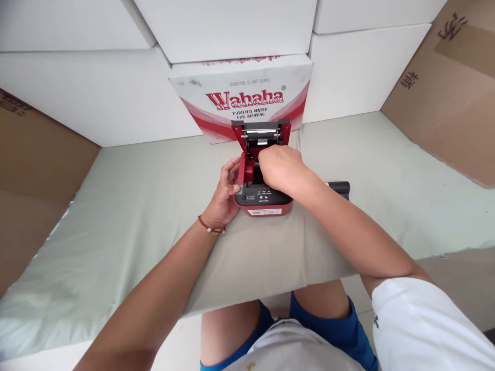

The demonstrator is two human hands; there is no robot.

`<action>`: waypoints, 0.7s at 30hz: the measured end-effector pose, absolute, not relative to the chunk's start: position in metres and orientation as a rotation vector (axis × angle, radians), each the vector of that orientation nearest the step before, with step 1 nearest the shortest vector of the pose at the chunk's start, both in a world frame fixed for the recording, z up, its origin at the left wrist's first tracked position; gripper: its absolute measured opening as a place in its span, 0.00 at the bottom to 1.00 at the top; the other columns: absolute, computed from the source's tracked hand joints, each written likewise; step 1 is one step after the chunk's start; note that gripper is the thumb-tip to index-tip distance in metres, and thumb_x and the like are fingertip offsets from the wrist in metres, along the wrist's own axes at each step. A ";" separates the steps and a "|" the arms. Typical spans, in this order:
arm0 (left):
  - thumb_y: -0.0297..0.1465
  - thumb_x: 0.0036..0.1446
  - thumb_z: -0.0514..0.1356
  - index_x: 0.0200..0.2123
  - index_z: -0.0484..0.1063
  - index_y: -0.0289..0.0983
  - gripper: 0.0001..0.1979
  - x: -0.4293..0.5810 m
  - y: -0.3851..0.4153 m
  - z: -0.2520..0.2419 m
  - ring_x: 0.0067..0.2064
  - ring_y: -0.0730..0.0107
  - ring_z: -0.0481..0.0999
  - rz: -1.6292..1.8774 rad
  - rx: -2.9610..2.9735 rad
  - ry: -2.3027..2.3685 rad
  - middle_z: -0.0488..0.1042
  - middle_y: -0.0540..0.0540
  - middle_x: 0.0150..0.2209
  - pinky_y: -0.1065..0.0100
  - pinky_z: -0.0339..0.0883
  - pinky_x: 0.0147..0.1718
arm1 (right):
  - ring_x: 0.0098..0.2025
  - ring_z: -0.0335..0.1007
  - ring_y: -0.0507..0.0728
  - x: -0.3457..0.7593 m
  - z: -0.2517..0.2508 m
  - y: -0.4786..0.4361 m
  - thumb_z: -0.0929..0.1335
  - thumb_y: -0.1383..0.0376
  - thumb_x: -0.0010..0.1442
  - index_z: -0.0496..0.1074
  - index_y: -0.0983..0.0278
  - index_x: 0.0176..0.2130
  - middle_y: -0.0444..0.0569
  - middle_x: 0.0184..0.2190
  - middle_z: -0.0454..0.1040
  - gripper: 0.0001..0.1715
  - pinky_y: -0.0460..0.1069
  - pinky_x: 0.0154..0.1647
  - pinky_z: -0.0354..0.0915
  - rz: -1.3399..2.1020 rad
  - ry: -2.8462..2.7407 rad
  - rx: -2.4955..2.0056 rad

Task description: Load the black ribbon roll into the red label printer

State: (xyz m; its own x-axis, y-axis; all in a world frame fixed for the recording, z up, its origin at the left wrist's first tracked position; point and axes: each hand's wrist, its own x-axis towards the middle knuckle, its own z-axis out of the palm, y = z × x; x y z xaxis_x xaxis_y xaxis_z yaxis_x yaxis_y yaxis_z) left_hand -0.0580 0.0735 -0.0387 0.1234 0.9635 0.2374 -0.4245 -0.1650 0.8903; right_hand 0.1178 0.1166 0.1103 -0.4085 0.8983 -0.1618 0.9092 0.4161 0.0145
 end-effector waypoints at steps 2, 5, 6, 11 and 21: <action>0.46 0.54 0.77 0.66 0.70 0.55 0.38 -0.058 0.074 -0.038 0.82 0.47 0.56 1.403 1.110 0.670 0.66 0.49 0.77 0.45 0.53 0.80 | 0.53 0.84 0.71 0.118 0.109 0.115 0.68 0.70 0.69 0.82 0.63 0.58 0.64 0.56 0.84 0.21 0.56 0.45 0.73 -0.104 2.548 1.637; 0.46 0.53 0.77 0.66 0.70 0.54 0.38 -0.057 0.074 -0.038 0.82 0.47 0.57 1.406 1.098 0.682 0.66 0.49 0.77 0.45 0.53 0.80 | 0.55 0.83 0.72 0.115 0.110 0.116 0.70 0.70 0.68 0.81 0.65 0.59 0.66 0.60 0.82 0.22 0.56 0.44 0.73 -0.098 2.529 1.602; 0.46 0.53 0.77 0.66 0.70 0.54 0.39 -0.057 0.074 -0.038 0.82 0.47 0.57 1.405 1.095 0.683 0.66 0.48 0.77 0.45 0.53 0.80 | 0.56 0.83 0.73 0.113 0.111 0.116 0.70 0.70 0.68 0.82 0.66 0.58 0.66 0.60 0.82 0.21 0.56 0.44 0.72 -0.102 2.509 1.586; 0.45 0.54 0.77 0.66 0.70 0.54 0.38 -0.057 0.075 -0.039 0.81 0.47 0.58 1.404 1.112 0.666 0.67 0.48 0.76 0.45 0.53 0.80 | 0.55 0.83 0.71 0.106 0.113 0.121 0.67 0.73 0.68 0.83 0.65 0.54 0.65 0.56 0.85 0.20 0.56 0.44 0.71 -0.103 2.449 1.579; 0.46 0.53 0.78 0.66 0.70 0.54 0.39 -0.058 0.076 -0.041 0.82 0.46 0.57 1.395 1.101 0.670 0.67 0.48 0.76 0.43 0.53 0.80 | 0.51 0.83 0.71 0.121 0.107 0.112 0.68 0.65 0.72 0.78 0.65 0.61 0.64 0.59 0.83 0.22 0.56 0.42 0.71 -0.103 2.559 1.711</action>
